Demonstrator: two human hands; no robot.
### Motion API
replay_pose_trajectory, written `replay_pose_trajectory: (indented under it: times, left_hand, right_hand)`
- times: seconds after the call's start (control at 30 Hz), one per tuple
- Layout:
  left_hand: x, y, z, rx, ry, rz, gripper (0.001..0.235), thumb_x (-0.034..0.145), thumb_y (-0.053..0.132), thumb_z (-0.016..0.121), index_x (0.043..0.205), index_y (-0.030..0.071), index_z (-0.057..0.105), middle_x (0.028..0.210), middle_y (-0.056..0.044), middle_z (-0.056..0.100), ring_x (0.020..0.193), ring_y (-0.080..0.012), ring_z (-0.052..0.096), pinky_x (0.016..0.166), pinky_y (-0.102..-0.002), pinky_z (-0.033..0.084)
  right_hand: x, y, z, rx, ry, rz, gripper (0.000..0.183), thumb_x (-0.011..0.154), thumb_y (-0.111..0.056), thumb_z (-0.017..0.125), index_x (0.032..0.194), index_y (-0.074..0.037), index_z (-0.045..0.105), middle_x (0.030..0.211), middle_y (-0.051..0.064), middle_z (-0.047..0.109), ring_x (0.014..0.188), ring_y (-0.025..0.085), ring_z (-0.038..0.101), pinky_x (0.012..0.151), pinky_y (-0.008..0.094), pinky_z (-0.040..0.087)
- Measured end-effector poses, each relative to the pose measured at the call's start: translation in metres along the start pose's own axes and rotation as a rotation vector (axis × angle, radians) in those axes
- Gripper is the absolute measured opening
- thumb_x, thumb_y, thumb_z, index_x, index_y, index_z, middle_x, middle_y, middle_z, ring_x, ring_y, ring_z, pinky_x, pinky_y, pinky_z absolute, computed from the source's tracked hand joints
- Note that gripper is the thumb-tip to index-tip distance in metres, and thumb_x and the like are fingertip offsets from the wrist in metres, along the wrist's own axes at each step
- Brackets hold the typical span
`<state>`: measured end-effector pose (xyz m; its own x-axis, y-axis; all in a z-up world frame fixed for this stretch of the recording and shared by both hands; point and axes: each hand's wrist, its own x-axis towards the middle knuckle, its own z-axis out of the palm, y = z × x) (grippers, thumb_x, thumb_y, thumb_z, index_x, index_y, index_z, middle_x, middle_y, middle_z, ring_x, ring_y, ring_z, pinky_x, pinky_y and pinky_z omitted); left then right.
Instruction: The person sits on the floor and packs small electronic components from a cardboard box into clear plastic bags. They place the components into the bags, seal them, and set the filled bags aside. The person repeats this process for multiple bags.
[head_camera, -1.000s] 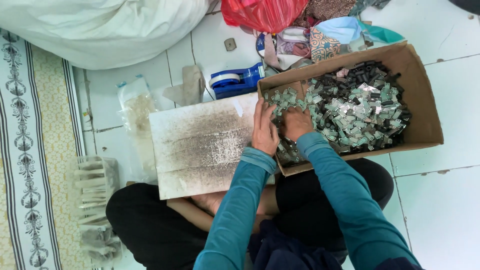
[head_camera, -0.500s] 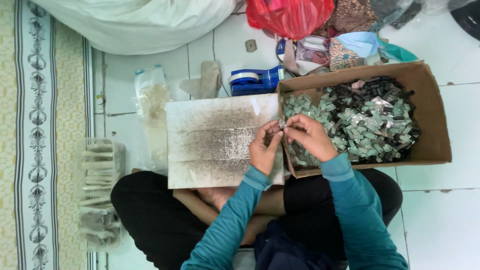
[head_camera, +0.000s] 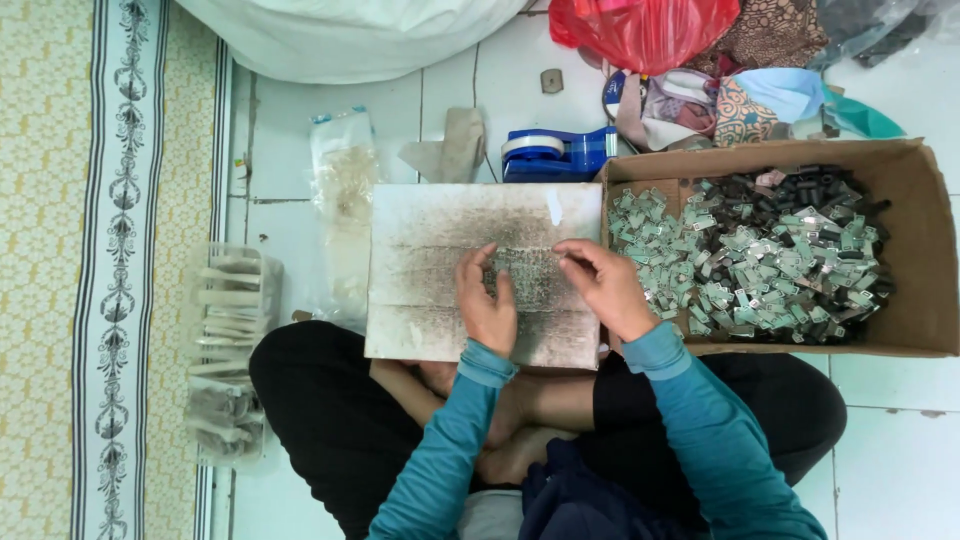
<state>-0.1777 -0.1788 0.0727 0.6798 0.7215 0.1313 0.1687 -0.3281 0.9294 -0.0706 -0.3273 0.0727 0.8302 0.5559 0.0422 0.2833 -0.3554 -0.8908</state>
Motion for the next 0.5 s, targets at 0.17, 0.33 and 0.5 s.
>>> replay_pose_trajectory:
  times: [0.17,0.33,0.5]
  left_hand:
    - [-0.007,0.009,0.057,-0.082,-0.232,0.143,0.034,0.094,-0.003,0.061,0.12,0.017,0.072,0.111,-0.007,0.066,0.099,-0.028,0.07,0.089,-0.037,0.057]
    - [0.0,0.02,0.139,-0.06,-0.469,0.153,0.036,0.098,-0.003,0.056,0.125,0.017,0.068,0.119,-0.008,0.064,0.108,-0.028,0.069,0.097,-0.039,0.057]
    - [0.014,-0.037,0.207,0.213,-0.568,0.167,0.04,0.098,0.005,0.053,0.135,0.019,0.058,0.133,-0.011,0.053,0.119,-0.0333,0.066,0.108,-0.042,0.056]
  right_hand:
    - [0.017,0.045,-0.061,-0.152,0.212,0.093,0.02,0.1,-0.006,0.071,0.117,-0.015,0.078,0.094,0.009,0.078,0.084,0.023,0.072,0.079,0.039,0.059]
    - [0.03,0.138,-0.066,-0.403,0.105,0.282,0.024,0.101,-0.017,0.067,0.123,-0.02,0.075,0.101,0.011,0.073,0.09,0.033,0.072,0.078,0.049,0.059]
    - [0.031,0.171,-0.041,-0.579,-0.074,0.25,0.031,0.093,-0.006,0.069,0.124,-0.005,0.073,0.11,0.02,0.061,0.1,0.048,0.065,0.082,0.057,0.06]
